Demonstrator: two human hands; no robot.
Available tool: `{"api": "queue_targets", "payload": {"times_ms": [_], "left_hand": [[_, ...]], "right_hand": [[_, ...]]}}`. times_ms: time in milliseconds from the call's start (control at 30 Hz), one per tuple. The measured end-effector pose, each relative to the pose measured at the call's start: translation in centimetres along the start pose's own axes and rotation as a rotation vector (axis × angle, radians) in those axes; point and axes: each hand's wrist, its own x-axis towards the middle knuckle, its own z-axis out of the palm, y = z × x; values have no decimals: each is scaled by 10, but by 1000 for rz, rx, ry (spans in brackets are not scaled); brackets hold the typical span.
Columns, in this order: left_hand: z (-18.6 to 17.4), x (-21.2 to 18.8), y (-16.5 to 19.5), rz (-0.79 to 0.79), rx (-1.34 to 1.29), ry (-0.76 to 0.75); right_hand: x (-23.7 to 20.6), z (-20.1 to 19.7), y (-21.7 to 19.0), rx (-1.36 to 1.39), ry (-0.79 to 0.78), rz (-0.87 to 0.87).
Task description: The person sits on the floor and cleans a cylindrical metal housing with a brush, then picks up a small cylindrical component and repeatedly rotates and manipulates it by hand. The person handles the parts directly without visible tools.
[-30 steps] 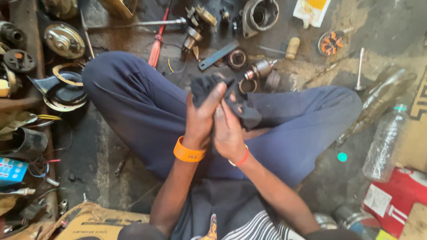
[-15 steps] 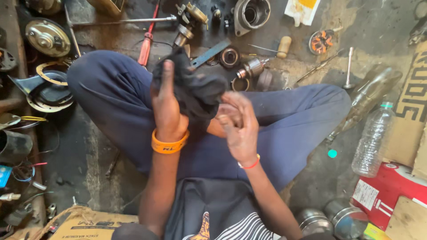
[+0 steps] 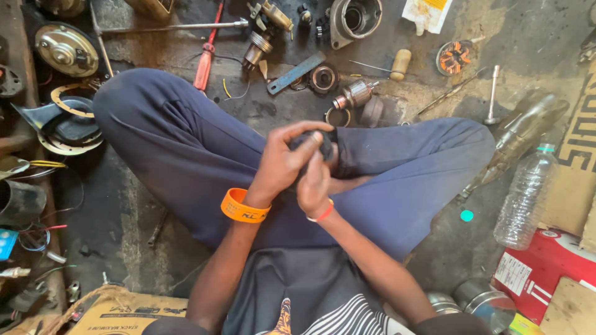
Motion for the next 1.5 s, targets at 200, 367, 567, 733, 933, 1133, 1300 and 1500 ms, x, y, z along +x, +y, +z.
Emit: {"api": "queue_targets", "payload": {"times_ms": [200,367,567,733,933,1133,1300,1500], "left_hand": [[0,18,-32,14,-69,320],[-12,55,-34,46,-94,537],[-33,66,-12,117,963,557],[27,99,-23,162,1142,237],[91,148,-58,203,1242,-59],[97,154,-66,222,1212,-210],[83,155,-57,130,798,-89],[60,148,-37,-140,-10,97]], "right_hand": [[26,19,6,-86,-111,100],[67,15,-30,-238,-225,481],[102,-49,-99,-250,-347,-142],[162,-129,-63,-572,-149,195],[178,-152,20,-888,-141,280],[185,-176,19,-138,-118,435],[185,-207,5,338,-89,593],[181,-219,0,439,-150,551]]}}
